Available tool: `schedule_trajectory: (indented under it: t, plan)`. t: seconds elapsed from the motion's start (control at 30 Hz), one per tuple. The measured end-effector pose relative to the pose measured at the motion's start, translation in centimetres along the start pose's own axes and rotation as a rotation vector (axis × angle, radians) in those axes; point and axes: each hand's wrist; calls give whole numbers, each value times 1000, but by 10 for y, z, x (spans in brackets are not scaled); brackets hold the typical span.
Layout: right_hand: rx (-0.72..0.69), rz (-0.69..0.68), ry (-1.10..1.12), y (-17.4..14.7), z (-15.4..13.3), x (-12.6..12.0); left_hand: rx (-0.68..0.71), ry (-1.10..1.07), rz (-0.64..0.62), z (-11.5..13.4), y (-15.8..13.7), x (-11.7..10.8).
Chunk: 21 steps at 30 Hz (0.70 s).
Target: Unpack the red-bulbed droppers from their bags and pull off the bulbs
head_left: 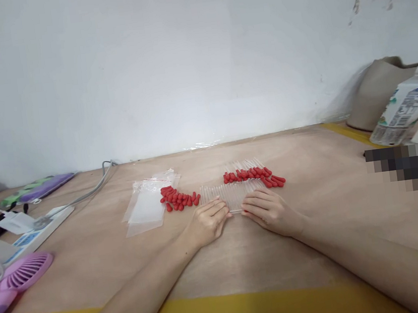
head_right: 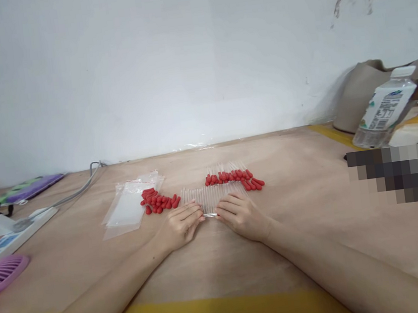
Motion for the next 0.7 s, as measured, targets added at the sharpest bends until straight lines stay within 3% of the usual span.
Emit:
schedule_trajectory:
  t: [0.2,0.27,0.43,0.6,0.7]
  plan:
    - [-73,5,-42,-4,5,-7,-2,6,33,0,-5,-2]
    - [-36,39,-48,-7,14,-14,-46,19,87,-7,-9,-6]
    - [402,207,-123,-13,46,-31,-292,105,224,-28,-18,-15]
    - [826,96,-109,-20,74,-35,-412,207,160,-39,-19,-4]
    - [1089,129,-46,-30,94,-34,-405,239,129,-43,-21,1]
Point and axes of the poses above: each hand's wrist, its own y-axis towards the middle knuckle, its own x-axis out of the palm, z = x × y, and after that the axes turned 2 degrees about x, right-handed
